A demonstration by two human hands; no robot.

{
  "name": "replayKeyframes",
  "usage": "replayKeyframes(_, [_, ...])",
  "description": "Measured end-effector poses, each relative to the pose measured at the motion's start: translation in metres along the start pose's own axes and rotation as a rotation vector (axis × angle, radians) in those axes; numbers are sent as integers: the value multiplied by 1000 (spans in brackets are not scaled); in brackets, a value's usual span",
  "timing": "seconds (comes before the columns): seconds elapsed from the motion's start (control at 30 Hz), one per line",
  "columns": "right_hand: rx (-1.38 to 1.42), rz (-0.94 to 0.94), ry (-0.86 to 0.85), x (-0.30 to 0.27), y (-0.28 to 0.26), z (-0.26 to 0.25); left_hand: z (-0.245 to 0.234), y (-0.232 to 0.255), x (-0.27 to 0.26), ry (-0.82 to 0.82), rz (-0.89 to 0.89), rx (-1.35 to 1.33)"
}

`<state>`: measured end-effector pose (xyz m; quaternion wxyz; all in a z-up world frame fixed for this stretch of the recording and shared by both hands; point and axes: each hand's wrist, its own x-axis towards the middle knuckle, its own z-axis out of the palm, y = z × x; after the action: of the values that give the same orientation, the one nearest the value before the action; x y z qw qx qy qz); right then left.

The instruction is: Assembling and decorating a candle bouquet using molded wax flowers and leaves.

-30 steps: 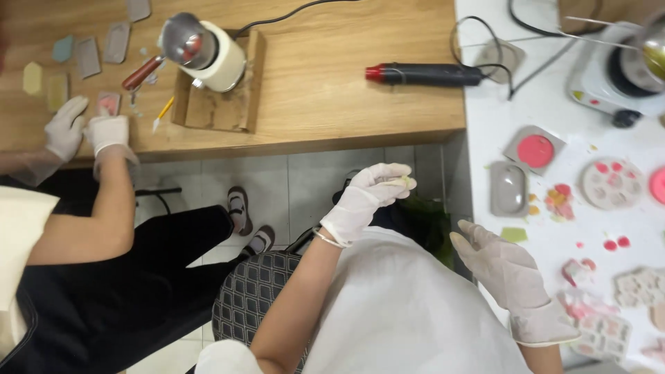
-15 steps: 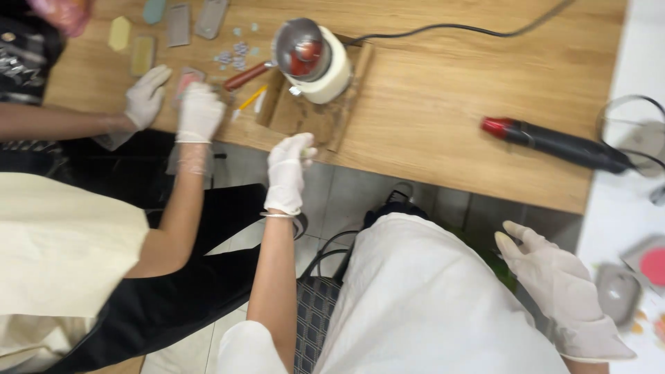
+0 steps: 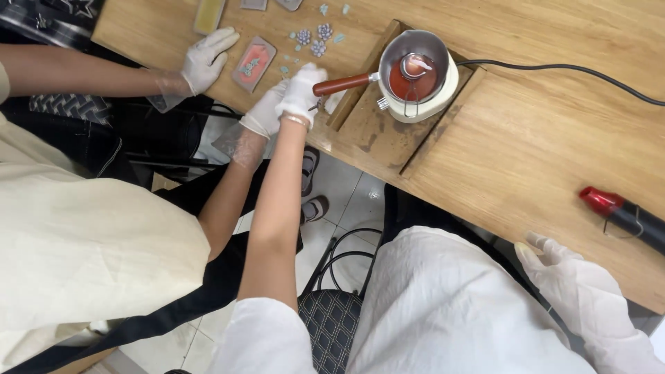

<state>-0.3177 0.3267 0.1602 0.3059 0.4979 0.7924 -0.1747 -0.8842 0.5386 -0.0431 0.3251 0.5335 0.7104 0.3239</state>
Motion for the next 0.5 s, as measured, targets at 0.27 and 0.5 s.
replayKeyframes(0.27, [-154, -50, -84, 10, -12, -19, -2, 30, 28, -397, 228, 954])
replayKeyframes(0.5, [-133, -4, -136, 12, -17, -29, -9, 39, 45, -434, 148, 987])
